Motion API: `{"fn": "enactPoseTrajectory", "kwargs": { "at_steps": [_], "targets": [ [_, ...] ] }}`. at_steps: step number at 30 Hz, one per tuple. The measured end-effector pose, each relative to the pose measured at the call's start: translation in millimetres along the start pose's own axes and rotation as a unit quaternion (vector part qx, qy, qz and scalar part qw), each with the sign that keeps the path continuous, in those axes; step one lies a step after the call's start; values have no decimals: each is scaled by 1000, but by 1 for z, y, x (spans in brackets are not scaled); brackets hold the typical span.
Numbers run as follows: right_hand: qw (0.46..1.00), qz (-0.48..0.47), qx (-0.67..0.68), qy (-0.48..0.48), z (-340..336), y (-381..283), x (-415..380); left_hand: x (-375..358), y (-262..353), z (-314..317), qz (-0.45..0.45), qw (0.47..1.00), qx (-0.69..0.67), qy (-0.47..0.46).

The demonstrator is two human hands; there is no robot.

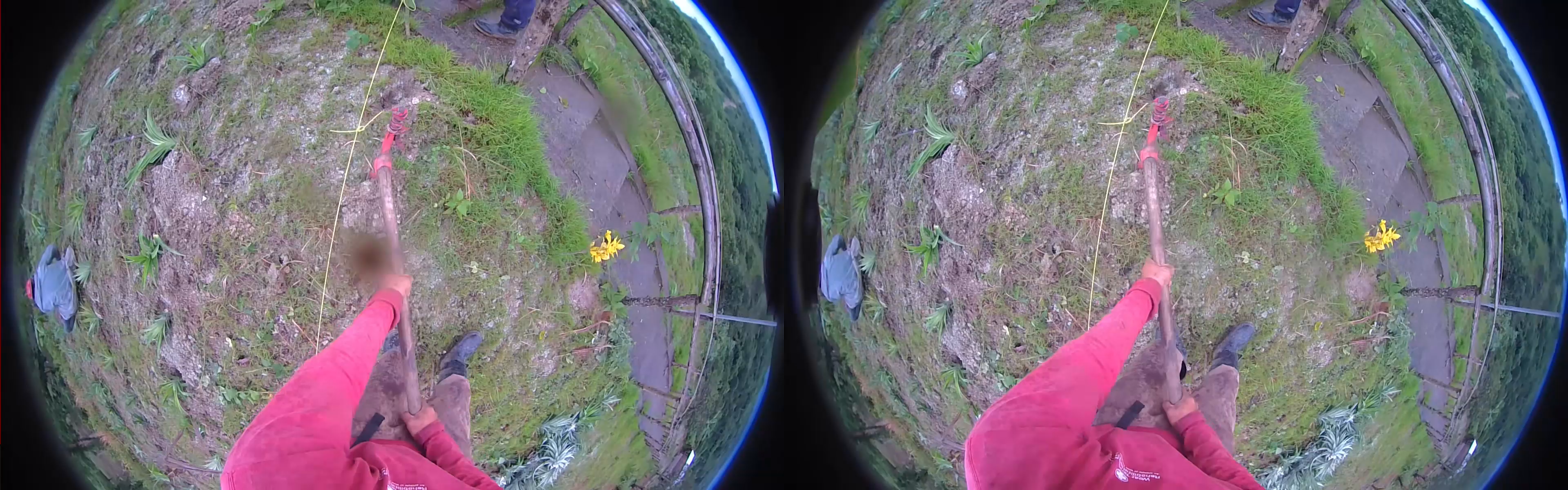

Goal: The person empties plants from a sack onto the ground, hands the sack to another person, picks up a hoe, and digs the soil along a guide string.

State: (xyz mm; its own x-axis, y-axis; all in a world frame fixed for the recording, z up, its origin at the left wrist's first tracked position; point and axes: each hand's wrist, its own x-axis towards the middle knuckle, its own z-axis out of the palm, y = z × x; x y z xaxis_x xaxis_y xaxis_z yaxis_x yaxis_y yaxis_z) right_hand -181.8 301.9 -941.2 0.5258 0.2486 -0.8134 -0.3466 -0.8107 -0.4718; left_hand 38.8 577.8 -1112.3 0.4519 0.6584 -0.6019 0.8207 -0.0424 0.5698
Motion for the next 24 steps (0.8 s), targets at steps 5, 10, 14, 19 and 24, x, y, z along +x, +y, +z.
{"fn": "enactPoseTrajectory", "kwargs": {
  "at_steps": [5,10,14,19,24],
  "targets": [
    [986,-99,71,117,11,-1,27,-113,162,-101,52,991,-113,-44],
    [955,-156,207,143,-25,-94,128,-116,300,-155,211,971,-109,6],
    [964,-138,202,104,-11,-105,196,-53,272,-122,231,967,-111,11],
    [991,15,131,-15,72,37,168,93,-16,23,-8,994,-106,-30],
    [977,116,156,-90,36,-13,98,84,1,6,-23,999,-26,1]
  ]
}}
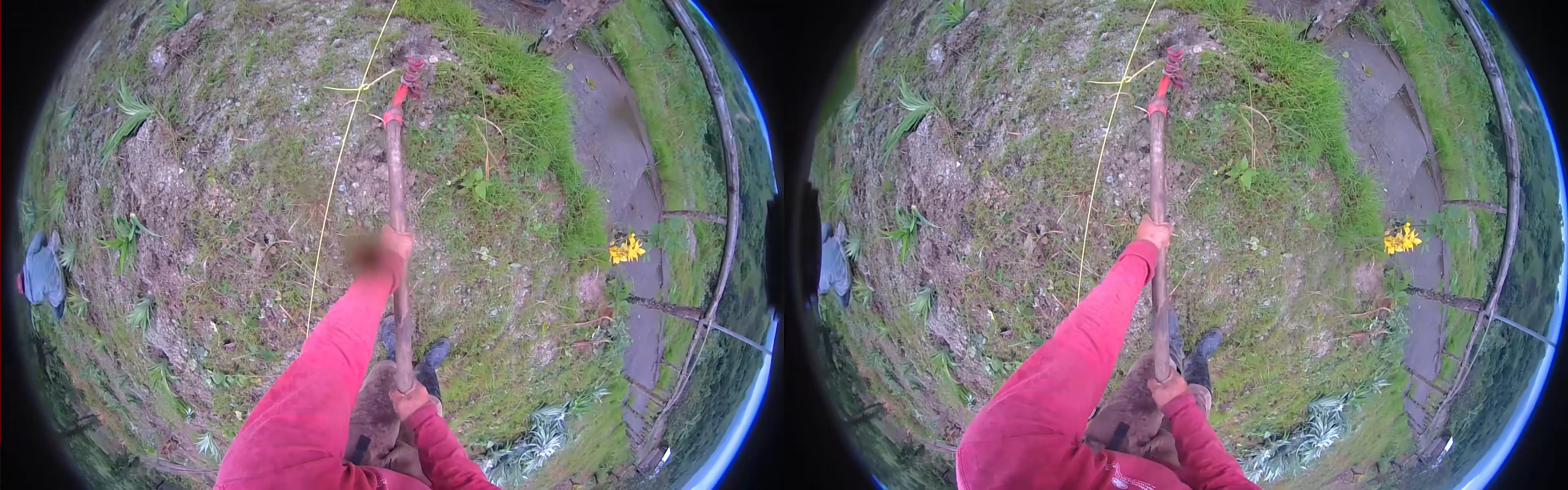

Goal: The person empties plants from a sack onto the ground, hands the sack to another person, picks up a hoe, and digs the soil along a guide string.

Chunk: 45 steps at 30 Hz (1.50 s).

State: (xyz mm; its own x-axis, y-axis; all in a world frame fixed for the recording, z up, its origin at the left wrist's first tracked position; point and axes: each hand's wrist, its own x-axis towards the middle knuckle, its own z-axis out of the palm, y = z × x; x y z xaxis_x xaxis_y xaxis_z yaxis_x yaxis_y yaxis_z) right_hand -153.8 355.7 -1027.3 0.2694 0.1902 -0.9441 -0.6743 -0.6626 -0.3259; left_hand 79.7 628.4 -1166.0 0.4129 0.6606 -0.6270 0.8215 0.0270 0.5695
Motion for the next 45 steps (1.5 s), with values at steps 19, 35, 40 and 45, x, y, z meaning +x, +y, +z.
{"fn": "enactPoseTrajectory", "kwargs": {
  "at_steps": [19,35,40,45],
  "targets": [
    [991,-83,-102,32,-20,-5,7,-19,-5,-1,-34,999,-19,6],
    [981,-151,-75,91,-21,104,-38,-129,-50,12,1,998,-52,31],
    [978,-162,-45,121,-20,58,29,-144,63,-44,81,990,-111,12],
    [984,-167,-14,62,-2,36,96,-63,57,-30,67,994,-87,10]
  ]
}}
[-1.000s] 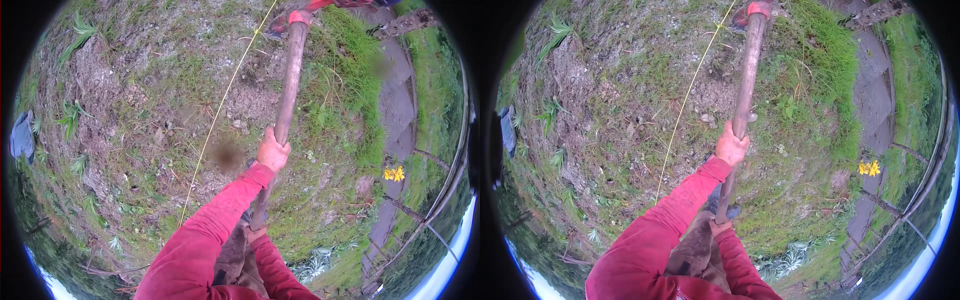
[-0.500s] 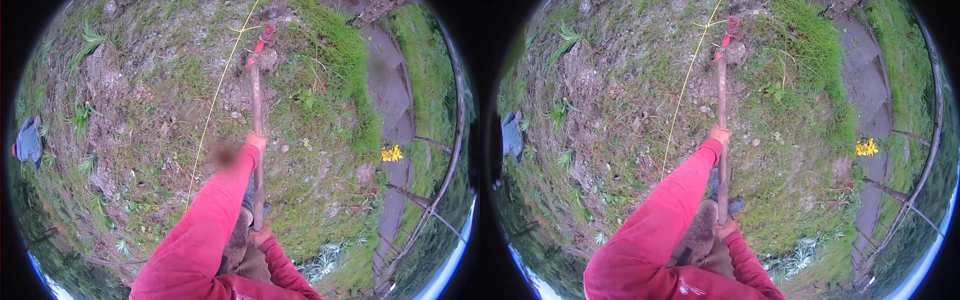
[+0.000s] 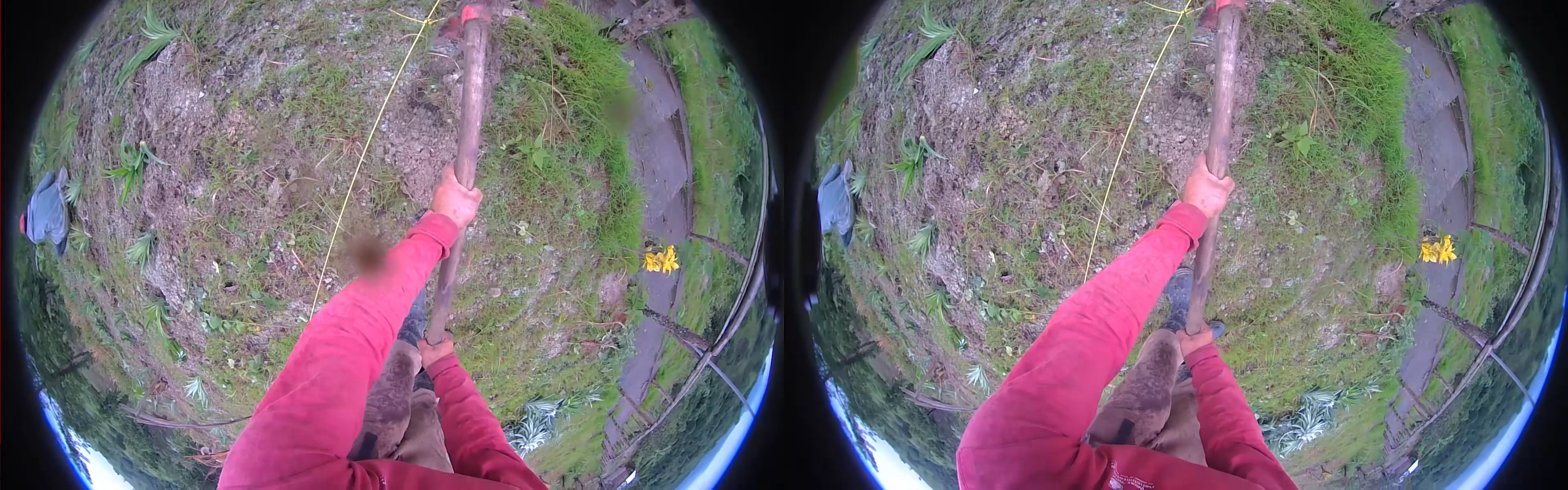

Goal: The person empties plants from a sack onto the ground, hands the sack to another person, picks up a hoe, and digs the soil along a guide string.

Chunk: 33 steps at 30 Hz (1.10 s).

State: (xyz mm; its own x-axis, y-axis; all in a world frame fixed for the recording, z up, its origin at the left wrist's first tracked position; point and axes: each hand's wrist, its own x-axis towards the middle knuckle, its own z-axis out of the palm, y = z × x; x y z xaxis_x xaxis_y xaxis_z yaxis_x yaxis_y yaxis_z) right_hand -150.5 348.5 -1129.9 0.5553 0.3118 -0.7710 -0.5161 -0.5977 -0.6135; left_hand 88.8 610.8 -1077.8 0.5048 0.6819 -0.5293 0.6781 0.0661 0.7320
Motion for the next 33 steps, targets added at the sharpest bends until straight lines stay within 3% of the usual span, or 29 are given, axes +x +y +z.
{"fn": "enactPoseTrajectory", "kwargs": {
  "at_steps": [2,5,6,7,8,11,13,16,19,21,24,26,29,31,33],
  "targets": [
    [994,101,-15,-39,9,0,-11,42,-71,16,-50,999,16,2],
    [994,94,-38,-33,3,8,-56,40,-87,13,-117,991,-10,-67],
    [995,89,-14,-33,0,-11,-62,32,-75,10,-111,991,-41,-70],
    [995,74,-66,-22,-6,-15,-78,27,-99,24,-56,994,-96,-1],
    [991,54,-119,-7,-10,-8,-89,24,-118,25,-71,997,-32,-28],
    [991,17,-129,42,-12,30,-117,-13,-147,39,13,997,-62,-41],
    [993,14,-116,20,-13,55,-156,-59,-171,27,-22,1000,-10,11],
    [989,-81,-102,66,-17,91,-184,-170,-78,-6,-22,998,-66,-12],
    [989,-122,-4,79,-33,78,-205,-263,16,-41,83,994,-68,-22],
    [979,-175,14,99,-44,68,-198,-320,89,-77,111,989,-57,-76],
    [941,-275,181,76,-50,-31,-213,-368,167,-111,235,965,-82,-83],
    [894,-336,294,41,-53,-99,-215,-377,202,-115,335,940,-71,2],
    [886,-356,294,37,-30,-104,-176,-362,204,-126,383,922,-60,18],
    [913,-312,261,33,5,-52,-130,-335,161,-124,386,922,-31,10],
    [951,-226,213,9,52,57,-100,-298,69,-113,261,963,-21,-61]
  ]
}}
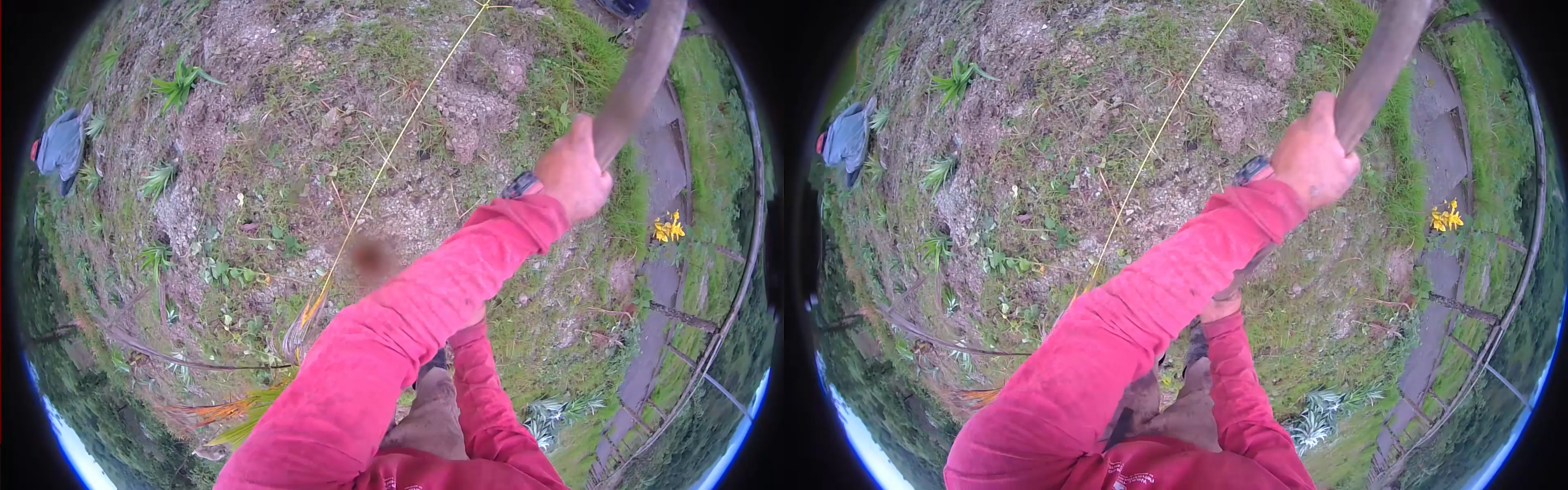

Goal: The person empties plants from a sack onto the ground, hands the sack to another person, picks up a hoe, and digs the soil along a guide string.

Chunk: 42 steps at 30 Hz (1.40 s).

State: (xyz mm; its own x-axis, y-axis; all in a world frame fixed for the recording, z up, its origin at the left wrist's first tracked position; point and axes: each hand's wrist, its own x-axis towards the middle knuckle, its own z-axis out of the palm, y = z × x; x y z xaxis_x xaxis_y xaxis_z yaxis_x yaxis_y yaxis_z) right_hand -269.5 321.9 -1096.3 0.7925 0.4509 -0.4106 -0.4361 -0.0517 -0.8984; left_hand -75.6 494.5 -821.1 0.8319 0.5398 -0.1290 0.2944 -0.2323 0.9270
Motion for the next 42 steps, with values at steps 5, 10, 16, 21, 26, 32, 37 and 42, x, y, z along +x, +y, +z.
{"fn": "enactPoseTrajectory", "kwargs": {
  "at_steps": [5,10,16,21,26,32,37,42],
  "targets": [
    [867,357,-339,-75,-18,95,-222,-156,-427,60,-366,929,28,53],
    [903,352,-228,-92,-21,-27,-194,-81,-383,38,-367,930,-8,-18],
    [881,351,-300,-104,-8,44,-255,-156,-435,53,-390,920,27,22],
    [921,258,-284,-74,-25,112,-312,-216,-344,43,-373,923,85,52],
    [964,204,-168,-12,-25,73,-257,-155,-195,30,-267,963,14,40],
    [994,91,24,59,11,78,-104,-47,-94,-2,-128,992,14,8],
    [946,253,-195,-45,-11,205,-181,-109,-319,29,-294,956,-20,0],
    [858,428,-270,-88,-3,59,-239,-145,-440,34,-408,901,-145,31]
  ]
}}
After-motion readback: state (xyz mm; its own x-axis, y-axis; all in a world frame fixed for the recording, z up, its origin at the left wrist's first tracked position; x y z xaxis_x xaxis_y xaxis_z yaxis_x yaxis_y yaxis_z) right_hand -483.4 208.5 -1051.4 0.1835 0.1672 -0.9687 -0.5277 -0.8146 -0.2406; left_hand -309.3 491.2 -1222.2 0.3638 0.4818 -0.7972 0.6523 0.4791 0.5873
